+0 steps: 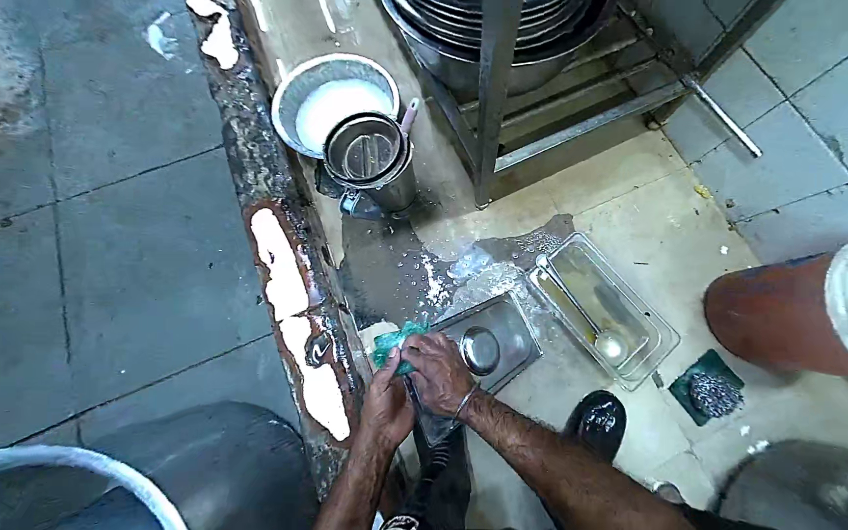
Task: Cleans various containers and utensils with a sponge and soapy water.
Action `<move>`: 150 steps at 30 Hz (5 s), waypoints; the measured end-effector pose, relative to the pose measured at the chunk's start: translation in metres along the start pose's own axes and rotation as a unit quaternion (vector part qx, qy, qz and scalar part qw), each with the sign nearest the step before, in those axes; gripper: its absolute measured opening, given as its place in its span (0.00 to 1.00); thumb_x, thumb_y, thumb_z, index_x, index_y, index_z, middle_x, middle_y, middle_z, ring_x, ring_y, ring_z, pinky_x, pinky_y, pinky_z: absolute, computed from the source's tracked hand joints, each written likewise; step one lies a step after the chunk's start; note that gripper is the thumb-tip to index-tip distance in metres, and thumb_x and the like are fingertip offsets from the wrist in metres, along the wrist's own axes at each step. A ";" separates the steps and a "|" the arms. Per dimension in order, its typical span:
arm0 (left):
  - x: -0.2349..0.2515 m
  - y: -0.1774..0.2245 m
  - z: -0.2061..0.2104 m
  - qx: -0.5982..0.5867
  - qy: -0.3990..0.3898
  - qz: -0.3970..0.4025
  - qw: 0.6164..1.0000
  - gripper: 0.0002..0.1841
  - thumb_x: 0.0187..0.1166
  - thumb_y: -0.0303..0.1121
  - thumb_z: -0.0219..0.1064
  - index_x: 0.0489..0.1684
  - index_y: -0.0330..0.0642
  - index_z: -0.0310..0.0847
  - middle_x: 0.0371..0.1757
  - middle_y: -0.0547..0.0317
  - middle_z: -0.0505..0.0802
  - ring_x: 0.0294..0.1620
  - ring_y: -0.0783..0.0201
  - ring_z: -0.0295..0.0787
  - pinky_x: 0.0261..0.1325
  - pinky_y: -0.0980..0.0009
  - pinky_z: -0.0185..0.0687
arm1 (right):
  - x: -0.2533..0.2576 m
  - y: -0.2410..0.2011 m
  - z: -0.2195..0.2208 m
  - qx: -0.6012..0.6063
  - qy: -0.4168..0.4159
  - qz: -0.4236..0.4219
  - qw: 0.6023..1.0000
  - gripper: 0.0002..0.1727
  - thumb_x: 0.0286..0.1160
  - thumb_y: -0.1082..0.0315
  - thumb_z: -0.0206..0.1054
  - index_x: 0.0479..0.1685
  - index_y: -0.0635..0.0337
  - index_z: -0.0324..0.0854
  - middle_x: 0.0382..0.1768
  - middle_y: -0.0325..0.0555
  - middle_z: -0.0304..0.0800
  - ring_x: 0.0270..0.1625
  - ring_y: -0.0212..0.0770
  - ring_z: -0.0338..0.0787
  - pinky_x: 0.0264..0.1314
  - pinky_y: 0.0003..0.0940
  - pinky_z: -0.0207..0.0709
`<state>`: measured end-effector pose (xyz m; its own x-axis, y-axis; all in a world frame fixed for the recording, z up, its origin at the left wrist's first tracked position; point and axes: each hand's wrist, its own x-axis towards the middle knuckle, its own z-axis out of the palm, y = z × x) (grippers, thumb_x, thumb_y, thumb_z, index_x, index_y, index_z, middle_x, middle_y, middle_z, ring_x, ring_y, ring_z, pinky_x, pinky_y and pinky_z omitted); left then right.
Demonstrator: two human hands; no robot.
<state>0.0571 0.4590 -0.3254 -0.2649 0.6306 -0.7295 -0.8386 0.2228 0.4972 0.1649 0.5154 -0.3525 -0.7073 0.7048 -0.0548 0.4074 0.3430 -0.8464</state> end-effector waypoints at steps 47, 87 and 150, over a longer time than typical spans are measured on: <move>0.003 -0.019 0.005 0.209 0.176 0.153 0.950 0.15 0.84 0.23 0.62 0.67 0.32 0.75 0.47 0.49 0.93 0.42 0.64 0.93 0.46 0.65 0.93 | -0.052 0.137 -0.064 -0.079 -0.013 0.424 0.902 0.29 0.81 0.67 0.64 0.83 0.61 0.73 0.73 0.61 0.83 0.78 0.62 0.79 0.80 0.56 0.73; 0.026 -0.047 -0.007 0.051 0.134 -0.049 0.989 0.18 0.94 0.39 0.52 0.74 0.38 0.69 0.52 0.40 0.91 0.48 0.50 0.93 0.50 0.51 0.91 | -0.079 0.072 0.024 -0.059 0.091 -0.004 0.994 0.23 0.66 0.79 0.62 0.60 0.57 0.92 0.69 0.53 0.90 0.77 0.60 0.83 0.83 0.66 0.69; 0.031 -0.034 -0.023 0.075 0.191 0.037 0.978 0.17 0.94 0.36 0.51 0.74 0.37 0.66 0.53 0.45 0.89 0.50 0.57 0.92 0.52 0.57 0.92 | 0.004 0.160 -0.088 -0.162 -0.055 0.313 0.934 0.31 0.81 0.67 0.65 0.87 0.52 0.71 0.85 0.55 0.72 0.86 0.61 0.71 0.80 0.64 0.71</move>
<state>0.0658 0.4539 -0.3761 -0.5058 0.3313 -0.7965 -0.7381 0.3119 0.5983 0.2781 0.6274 -0.4414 -0.3203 0.7686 -0.5537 0.9018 0.0685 -0.4266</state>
